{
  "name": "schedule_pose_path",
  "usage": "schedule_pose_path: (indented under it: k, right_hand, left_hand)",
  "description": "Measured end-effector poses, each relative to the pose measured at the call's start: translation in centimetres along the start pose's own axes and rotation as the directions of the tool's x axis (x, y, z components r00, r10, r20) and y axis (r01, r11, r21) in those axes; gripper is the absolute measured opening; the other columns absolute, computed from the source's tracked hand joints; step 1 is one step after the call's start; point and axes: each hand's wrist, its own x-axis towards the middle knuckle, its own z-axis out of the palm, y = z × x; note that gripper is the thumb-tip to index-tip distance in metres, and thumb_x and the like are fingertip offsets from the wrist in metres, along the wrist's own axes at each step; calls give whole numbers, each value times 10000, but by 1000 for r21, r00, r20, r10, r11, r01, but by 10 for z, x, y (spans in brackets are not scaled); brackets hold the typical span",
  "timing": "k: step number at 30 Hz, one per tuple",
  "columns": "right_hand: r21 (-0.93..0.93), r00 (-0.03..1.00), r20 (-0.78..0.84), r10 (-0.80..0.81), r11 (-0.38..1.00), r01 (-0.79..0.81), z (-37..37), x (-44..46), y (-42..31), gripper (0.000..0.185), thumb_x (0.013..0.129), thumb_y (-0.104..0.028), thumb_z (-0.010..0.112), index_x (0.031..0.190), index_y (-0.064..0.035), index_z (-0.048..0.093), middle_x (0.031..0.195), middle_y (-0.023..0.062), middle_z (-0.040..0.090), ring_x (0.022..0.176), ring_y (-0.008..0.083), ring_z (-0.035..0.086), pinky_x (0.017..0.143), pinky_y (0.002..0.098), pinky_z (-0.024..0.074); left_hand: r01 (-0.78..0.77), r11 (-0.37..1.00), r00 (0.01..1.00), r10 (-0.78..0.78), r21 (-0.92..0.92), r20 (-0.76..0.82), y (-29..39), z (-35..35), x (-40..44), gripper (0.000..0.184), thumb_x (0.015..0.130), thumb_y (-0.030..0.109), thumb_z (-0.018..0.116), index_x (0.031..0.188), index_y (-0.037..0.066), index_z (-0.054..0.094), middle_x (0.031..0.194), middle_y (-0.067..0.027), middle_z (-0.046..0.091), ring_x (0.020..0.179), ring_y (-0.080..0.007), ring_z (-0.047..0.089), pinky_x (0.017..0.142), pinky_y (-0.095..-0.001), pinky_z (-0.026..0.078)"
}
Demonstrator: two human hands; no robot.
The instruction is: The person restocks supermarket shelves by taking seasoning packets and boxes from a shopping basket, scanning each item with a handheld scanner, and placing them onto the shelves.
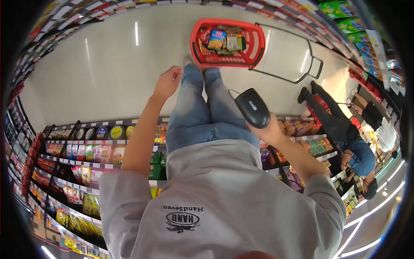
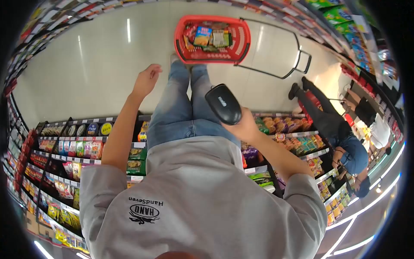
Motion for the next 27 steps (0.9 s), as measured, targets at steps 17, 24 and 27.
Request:
schedule_pose_path:
  k: [17,24,27]
  right_hand:
    - [308,941,-55,333,902,-302,-82,70,228,433,702,8,736,1115,4,605,988,97,687,894,128,638,784,287,499]
    - [-112,936,216,276,960,-257,-116,55,302,683,671,-23,782,1298,-26,510,1222,121,618,1075,228,628,975,364,459]
    - [188,883,213,419,869,-458,-120,28,321,575,808,-126,717,1342,-102,505,1344,114,539,1216,216,545,1014,382,455]
  left_hand:
    - [-85,948,927,-37,306,374,-135,317,281,439,900,301,599,1281,95,525,1050,-59,704,977,-279,668,834,-387,523]
    - [145,912,957,-228,383,179,-207,451,403,722,839,465,663,1294,-46,432,1137,-220,649,1061,-372,630,905,-445,496]
    - [237,882,966,-259,407,-2,-231,484,427,815,810,489,701,1282,-90,374,1152,-331,598,1066,-439,612,896,-480,508]
